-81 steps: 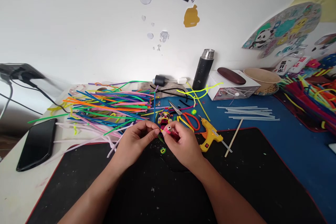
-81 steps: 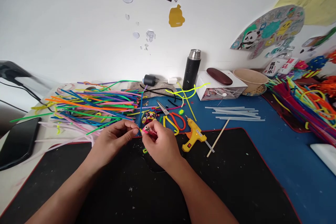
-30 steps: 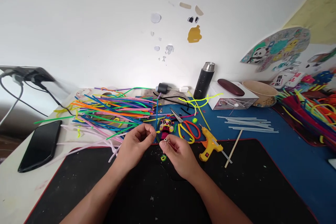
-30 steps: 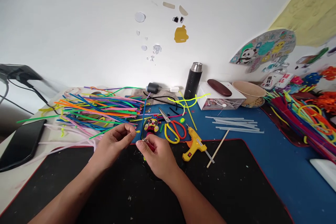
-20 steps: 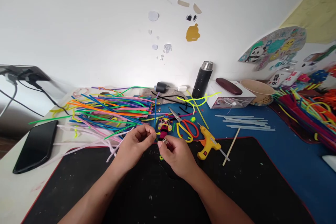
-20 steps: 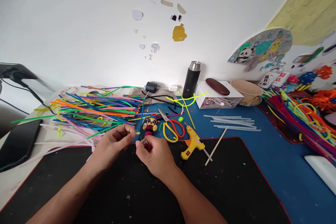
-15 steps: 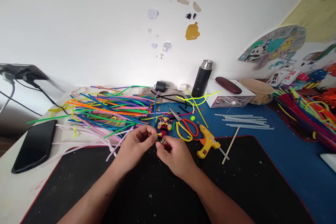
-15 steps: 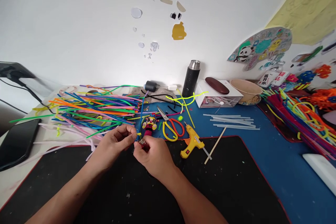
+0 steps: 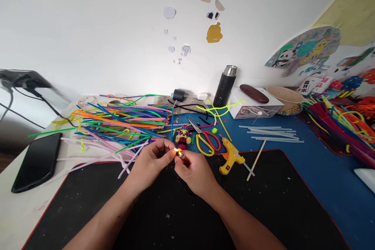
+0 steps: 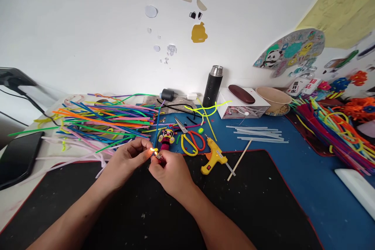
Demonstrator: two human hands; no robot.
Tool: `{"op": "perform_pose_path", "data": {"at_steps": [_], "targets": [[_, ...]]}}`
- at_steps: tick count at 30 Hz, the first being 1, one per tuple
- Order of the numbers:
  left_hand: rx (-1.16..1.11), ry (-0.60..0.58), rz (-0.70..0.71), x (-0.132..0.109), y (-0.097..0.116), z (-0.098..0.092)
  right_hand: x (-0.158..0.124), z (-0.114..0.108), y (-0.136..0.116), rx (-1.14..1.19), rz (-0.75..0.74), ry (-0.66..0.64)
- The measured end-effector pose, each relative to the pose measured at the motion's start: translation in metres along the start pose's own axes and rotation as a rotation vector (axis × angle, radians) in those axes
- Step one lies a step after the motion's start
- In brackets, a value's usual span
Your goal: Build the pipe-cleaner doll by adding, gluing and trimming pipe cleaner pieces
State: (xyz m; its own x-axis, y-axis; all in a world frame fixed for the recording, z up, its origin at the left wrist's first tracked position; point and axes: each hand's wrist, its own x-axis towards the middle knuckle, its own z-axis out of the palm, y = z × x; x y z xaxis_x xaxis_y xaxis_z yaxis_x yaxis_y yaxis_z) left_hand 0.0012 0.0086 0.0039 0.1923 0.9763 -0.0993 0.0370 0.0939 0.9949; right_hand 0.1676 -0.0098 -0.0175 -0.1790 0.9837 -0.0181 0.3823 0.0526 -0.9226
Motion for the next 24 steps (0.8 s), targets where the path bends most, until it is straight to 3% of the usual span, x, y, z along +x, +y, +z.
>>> {"op": "perform_pose_path", "data": {"at_steps": [24], "targets": [[-0.063, -0.057, -0.101, 0.0005, -0.0014, -0.0022, 0.004, -0.0039, 0.0037, -0.03, 0.036, -0.029]]}}
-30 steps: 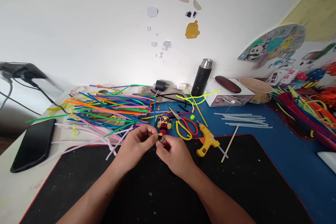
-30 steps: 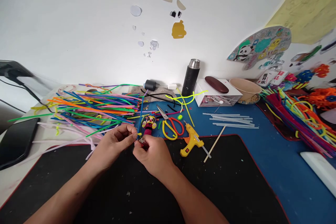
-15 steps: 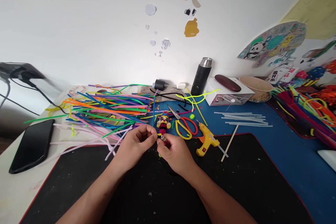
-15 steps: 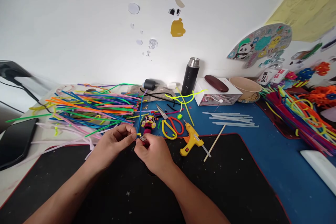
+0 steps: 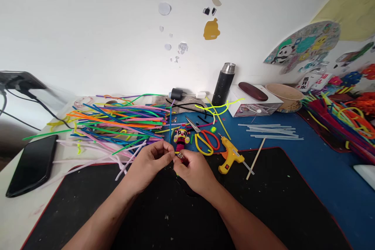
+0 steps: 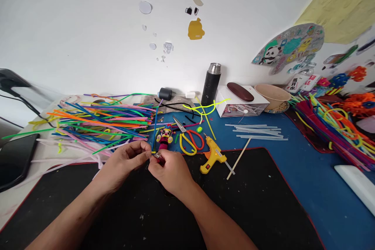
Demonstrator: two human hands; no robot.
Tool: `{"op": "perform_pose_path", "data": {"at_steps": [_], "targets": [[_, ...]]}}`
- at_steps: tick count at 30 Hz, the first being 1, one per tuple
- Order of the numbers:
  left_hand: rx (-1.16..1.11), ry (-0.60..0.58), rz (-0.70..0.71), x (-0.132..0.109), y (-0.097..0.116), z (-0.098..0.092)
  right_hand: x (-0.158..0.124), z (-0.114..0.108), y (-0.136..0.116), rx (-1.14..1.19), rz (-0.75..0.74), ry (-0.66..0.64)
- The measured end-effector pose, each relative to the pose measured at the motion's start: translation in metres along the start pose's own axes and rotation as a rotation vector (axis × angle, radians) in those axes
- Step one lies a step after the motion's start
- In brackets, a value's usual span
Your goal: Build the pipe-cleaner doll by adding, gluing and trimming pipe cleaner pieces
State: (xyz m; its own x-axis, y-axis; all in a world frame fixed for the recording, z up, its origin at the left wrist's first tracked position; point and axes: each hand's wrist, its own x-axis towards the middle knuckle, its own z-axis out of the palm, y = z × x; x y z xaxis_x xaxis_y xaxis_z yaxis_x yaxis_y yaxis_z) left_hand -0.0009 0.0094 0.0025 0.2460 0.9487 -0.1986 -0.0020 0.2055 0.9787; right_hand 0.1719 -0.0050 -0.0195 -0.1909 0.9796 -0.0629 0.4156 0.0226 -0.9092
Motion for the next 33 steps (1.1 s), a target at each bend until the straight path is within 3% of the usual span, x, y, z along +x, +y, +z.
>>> {"op": "perform_pose_path", "data": {"at_steps": [7, 14, 18, 26, 33], "targets": [[0.093, 0.004, 0.026, 0.0, 0.002, 0.0, 0.001, -0.004, 0.002, -0.003, 0.0, 0.014], [0.372, 0.154, 0.237, -0.006, -0.002, 0.004, 0.002, -0.001, 0.003, -0.012, -0.01, -0.009], [0.535, 0.177, 0.309, -0.008, -0.002, 0.005, 0.0, -0.002, 0.003, 0.02, -0.013, -0.043], [0.228, 0.214, 0.197, 0.001, -0.004, -0.008, -0.001, -0.011, 0.004, 0.135, -0.063, -0.057], [0.165, 0.2, 0.158, 0.003, -0.005, -0.01, -0.006, -0.008, -0.001, -0.034, -0.182, -0.085]]}}
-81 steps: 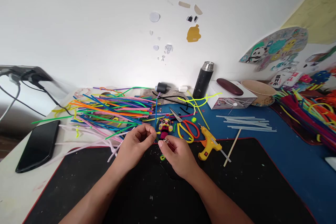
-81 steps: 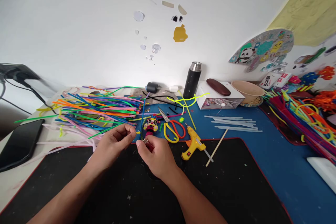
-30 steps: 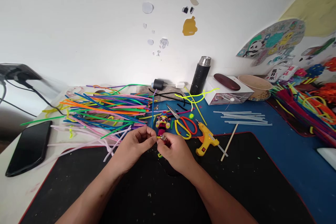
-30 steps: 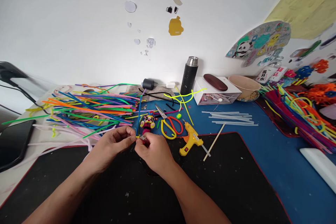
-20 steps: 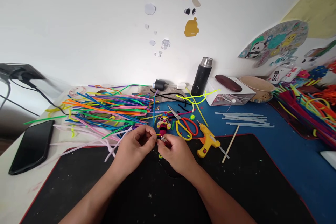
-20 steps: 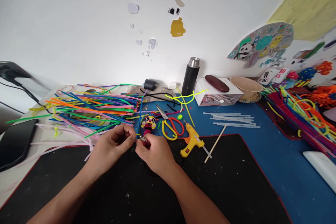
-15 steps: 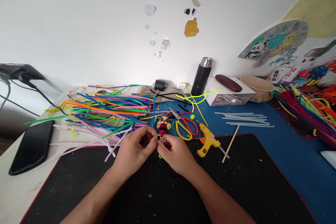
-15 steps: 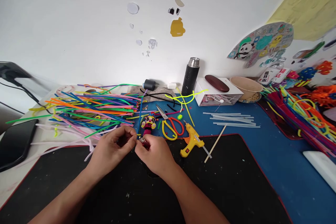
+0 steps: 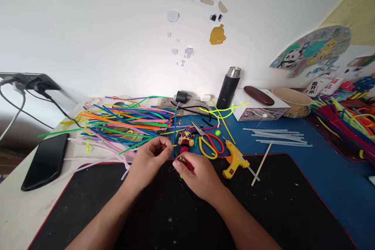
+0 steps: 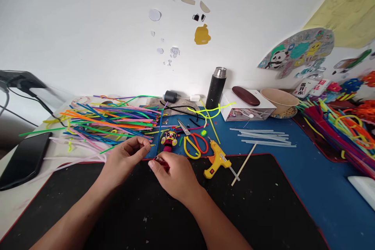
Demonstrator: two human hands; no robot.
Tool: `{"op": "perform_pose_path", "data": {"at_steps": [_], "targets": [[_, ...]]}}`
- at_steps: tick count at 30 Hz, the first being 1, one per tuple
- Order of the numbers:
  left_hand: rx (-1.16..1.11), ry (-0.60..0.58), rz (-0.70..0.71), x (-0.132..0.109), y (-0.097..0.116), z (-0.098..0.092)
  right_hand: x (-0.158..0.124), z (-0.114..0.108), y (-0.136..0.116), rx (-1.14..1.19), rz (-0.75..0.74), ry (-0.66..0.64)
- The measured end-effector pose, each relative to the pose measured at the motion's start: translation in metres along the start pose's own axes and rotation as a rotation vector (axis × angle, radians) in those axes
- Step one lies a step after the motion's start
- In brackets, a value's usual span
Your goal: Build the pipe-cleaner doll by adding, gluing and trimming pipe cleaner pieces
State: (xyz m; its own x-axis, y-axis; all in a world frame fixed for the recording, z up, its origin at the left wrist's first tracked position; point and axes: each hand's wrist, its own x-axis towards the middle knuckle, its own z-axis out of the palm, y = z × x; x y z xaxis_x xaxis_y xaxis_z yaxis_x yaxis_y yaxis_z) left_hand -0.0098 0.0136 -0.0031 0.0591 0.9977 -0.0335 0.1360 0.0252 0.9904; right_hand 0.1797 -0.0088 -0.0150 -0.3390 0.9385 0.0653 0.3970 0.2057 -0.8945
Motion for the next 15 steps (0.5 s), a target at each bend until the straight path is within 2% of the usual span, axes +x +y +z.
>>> {"op": "perform_pose_path", "data": {"at_steps": [4, 6, 15], "targets": [[-0.013, -0.007, 0.002, 0.001, 0.001, 0.001, -0.002, 0.007, -0.002, -0.07, -0.07, -0.027], [-0.013, -0.02, -0.004, 0.001, 0.002, 0.001, -0.001, 0.008, -0.001, -0.06, -0.064, 0.007], [0.11, -0.077, -0.011, -0.001, 0.006, 0.006, 0.006, -0.005, 0.004, 0.193, 0.113, 0.22]]}}
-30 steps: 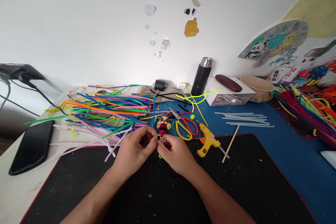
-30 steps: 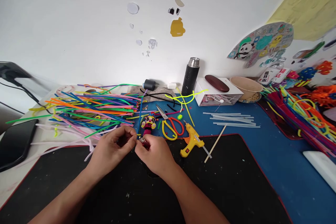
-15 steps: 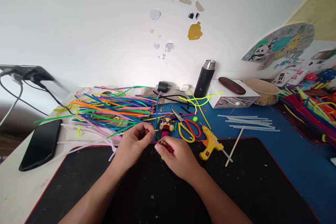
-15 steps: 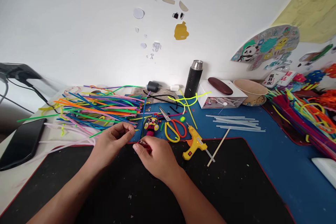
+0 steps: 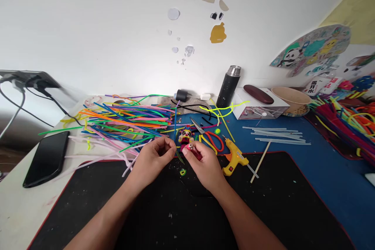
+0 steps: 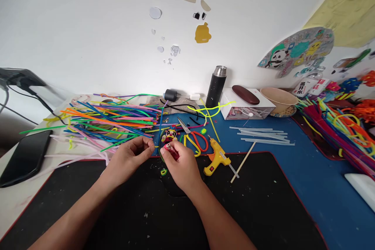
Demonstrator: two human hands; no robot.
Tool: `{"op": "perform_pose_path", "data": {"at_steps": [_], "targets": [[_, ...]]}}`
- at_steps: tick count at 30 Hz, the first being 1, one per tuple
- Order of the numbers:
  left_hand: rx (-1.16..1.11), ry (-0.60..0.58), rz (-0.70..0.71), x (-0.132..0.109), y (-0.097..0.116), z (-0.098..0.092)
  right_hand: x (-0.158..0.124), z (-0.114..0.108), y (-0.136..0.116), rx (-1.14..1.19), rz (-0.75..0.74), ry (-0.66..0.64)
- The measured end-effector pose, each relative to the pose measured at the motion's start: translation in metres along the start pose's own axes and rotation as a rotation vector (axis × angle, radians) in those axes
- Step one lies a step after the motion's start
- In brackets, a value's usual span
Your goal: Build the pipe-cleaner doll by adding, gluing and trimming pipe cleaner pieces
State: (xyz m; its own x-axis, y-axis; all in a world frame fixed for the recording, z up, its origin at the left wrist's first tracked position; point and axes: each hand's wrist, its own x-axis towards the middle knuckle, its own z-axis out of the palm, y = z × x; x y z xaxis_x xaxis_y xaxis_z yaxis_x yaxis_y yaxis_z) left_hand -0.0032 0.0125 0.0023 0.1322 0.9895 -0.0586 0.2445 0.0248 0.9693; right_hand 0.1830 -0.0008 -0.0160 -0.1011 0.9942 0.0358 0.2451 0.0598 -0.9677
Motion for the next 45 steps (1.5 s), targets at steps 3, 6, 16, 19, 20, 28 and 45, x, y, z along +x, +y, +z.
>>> {"op": "perform_pose_path", "data": {"at_steps": [3, 6, 16, 19, 20, 28, 45], "targets": [[0.069, -0.014, 0.017, -0.002, 0.002, 0.002, 0.002, -0.003, -0.001, 0.063, 0.005, 0.025], [0.118, -0.046, 0.036, -0.003, 0.003, 0.002, 0.003, -0.004, 0.0, 0.088, 0.003, 0.027], [0.537, -0.322, -0.047, -0.003, 0.001, -0.008, 0.005, -0.005, 0.003, 0.103, 0.022, 0.057], [0.717, -0.328, -0.049, -0.004, -0.002, -0.004, 0.004, -0.004, 0.005, 0.1, 0.017, 0.044], [0.77, -0.327, -0.047, -0.004, -0.003, -0.003, 0.004, -0.004, 0.005, 0.094, 0.013, 0.038], [0.898, -0.329, -0.022, -0.003, -0.009, 0.0, 0.0, -0.005, -0.002, 0.073, 0.005, 0.014], [0.866, -0.308, 0.035, -0.002, -0.012, -0.002, 0.0, -0.006, -0.002, 0.063, 0.009, 0.03]]}}
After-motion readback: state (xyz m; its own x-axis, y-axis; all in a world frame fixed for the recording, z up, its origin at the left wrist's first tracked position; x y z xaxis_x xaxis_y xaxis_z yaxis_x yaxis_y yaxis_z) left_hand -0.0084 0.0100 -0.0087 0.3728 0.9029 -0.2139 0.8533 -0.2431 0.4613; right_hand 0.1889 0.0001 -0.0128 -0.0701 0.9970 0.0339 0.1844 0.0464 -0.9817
